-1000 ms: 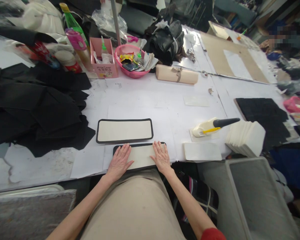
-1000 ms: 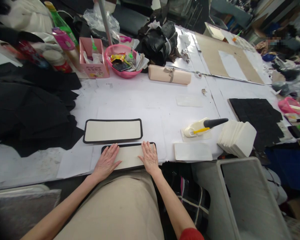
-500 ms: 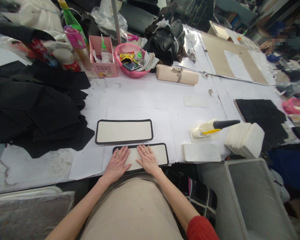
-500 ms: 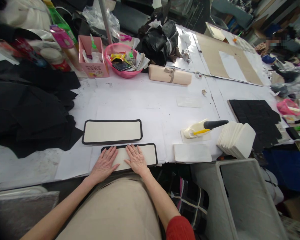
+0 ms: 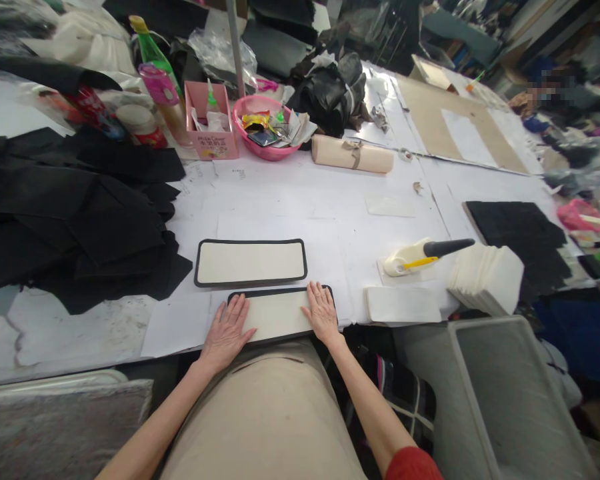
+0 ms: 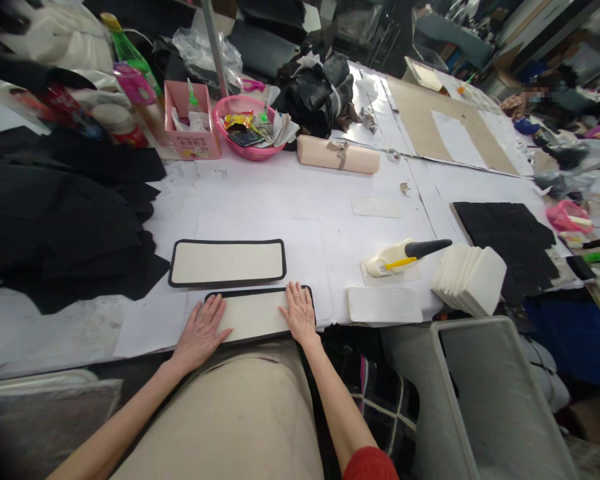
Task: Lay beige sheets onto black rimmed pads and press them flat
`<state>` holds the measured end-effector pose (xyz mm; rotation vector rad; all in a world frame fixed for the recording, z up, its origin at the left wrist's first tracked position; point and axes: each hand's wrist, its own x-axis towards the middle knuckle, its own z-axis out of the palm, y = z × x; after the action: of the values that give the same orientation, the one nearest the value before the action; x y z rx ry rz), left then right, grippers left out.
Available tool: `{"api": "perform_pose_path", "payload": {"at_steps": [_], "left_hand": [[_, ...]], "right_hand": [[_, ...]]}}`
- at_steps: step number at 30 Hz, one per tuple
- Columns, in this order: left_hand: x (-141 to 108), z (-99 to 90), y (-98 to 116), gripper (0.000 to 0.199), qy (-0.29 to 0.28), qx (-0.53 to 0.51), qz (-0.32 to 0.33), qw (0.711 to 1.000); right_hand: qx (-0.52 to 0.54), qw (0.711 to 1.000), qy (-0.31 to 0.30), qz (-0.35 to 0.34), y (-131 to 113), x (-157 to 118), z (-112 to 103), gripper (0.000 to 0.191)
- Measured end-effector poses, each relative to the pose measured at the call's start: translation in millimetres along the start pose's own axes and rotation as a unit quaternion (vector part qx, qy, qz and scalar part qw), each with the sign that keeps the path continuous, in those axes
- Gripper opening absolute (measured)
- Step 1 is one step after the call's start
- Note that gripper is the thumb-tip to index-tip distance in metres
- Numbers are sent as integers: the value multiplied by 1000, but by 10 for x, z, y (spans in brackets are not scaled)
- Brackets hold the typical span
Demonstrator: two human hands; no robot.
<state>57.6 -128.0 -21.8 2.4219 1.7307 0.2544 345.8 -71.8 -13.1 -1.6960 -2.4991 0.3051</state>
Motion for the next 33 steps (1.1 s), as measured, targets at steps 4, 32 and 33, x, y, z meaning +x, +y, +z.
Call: {"api": "perform_pose_path", "payload": {"at_steps": [4,32,33], "left_hand": [[-15,75,-34,69,-7,-2,-1,1000],[-264,-375,85,24,68,-249,-291,921],[-258,-383,92,24,77,-266,-305,911]], "right_hand": [[-10,1000,-8,1,92,-18,114,65],[115,948,153,255,-108,-587,-359,37],[140,940,151,271,-134,-589,-380,35]]}}
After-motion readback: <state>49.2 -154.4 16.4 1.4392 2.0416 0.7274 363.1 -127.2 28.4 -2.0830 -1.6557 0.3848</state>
